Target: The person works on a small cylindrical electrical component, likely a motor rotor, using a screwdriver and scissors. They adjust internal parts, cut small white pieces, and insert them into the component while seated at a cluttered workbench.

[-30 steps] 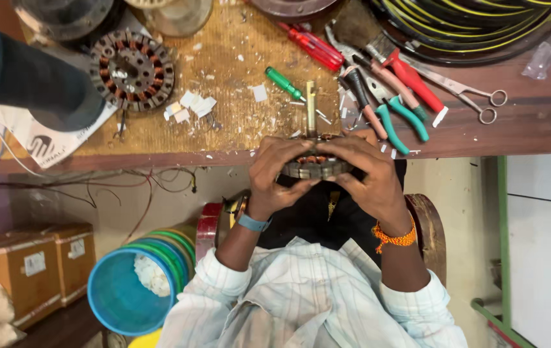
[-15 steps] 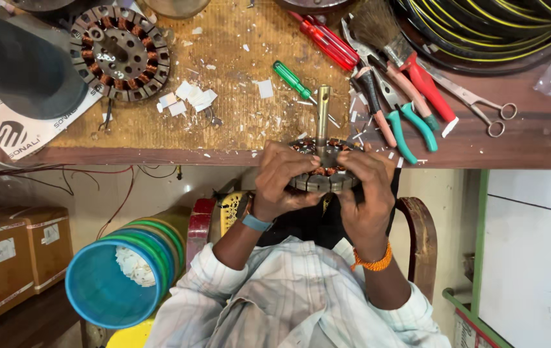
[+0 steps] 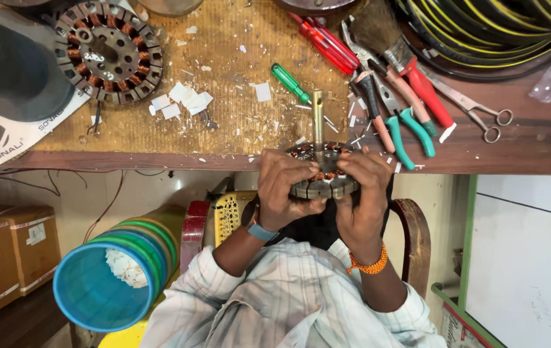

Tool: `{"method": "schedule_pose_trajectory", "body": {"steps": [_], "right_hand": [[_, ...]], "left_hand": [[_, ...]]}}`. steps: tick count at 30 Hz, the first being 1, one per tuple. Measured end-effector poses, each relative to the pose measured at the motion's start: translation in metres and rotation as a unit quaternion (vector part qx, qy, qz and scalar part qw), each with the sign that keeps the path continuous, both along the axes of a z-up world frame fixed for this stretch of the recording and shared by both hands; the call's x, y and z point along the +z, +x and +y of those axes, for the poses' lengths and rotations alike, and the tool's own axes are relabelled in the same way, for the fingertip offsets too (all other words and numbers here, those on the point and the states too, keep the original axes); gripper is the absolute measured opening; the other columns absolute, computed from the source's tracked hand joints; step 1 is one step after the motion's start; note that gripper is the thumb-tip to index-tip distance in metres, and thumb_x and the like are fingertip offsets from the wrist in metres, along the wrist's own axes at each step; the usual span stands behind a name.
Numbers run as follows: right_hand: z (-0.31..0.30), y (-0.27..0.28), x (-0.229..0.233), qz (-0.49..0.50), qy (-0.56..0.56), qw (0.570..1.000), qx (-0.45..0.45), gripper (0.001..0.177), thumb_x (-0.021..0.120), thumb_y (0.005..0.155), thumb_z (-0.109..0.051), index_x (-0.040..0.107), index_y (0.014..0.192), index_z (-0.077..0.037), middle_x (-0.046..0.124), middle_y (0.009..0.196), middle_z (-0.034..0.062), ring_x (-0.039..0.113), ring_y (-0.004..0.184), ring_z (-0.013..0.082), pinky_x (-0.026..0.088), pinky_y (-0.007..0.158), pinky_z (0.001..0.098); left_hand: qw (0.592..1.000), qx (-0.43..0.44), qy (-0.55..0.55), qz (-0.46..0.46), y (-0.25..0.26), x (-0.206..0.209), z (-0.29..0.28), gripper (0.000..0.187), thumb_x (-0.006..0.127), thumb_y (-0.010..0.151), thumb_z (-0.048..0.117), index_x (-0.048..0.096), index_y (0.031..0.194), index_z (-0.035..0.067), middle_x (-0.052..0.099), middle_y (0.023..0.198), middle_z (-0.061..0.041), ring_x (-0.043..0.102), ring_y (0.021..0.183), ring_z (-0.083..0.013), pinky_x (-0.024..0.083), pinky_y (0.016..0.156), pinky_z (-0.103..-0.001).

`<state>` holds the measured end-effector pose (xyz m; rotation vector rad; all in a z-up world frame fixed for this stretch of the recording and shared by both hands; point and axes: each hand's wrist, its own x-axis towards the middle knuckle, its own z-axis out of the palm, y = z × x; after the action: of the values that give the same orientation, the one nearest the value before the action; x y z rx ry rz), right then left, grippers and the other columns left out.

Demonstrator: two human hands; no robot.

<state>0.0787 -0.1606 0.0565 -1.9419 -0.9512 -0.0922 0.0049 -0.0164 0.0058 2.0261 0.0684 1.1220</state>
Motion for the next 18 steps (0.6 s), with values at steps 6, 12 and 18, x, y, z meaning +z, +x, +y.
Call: {"method": "schedule_pose_trajectory", "body": {"steps": [6, 12, 18], "right_hand": [[0.005, 0.016, 0.011, 0.037, -0.011, 0.999, 0.025, 0.038, 0.051, 0.109, -0.016, 0.051, 0.145, -0.003, 0.060, 0.138, 0.0175, 0.054, 0.133, 0.0365, 0.040, 0.118, 0.0463], [0.008, 0.039, 0.007, 0.114, -0.001, 0.990, 0.083, 0.044, 0.046, 0.112, -0.014, 0.044, 0.153, -0.001, 0.053, 0.151, 0.0207, 0.049, 0.145, 0.0378, 0.035, 0.123, 0.0436], [0.042, 0.086, 0.031, 0.171, 0.008, 0.977, 0.129, 0.034, 0.050, 0.111, -0.016, 0.057, 0.142, -0.005, 0.069, 0.136, 0.0149, 0.065, 0.130, 0.0301, 0.047, 0.113, 0.0382]], "left_hand": [[0.996, -0.039, -0.059, 0.045, 0.005, 0.034, 0.016, 0.046, 0.084, 0.088, 0.033, 0.066, 0.121, 0.008, 0.072, 0.108, -0.007, 0.065, 0.095, -0.0248, 0.050, 0.089, -0.041], [0.985, -0.091, -0.099, 0.109, 0.000, 0.045, 0.040, 0.047, 0.081, 0.090, 0.005, 0.066, 0.134, 0.009, 0.068, 0.120, -0.012, 0.066, 0.108, -0.0291, 0.056, 0.090, -0.037], [0.989, 0.066, -0.092, 0.091, -0.016, 0.044, 0.063, 0.037, 0.081, 0.091, 0.007, 0.063, 0.123, 0.004, 0.064, 0.110, -0.014, 0.064, 0.100, -0.0279, 0.052, 0.087, -0.037]]}}
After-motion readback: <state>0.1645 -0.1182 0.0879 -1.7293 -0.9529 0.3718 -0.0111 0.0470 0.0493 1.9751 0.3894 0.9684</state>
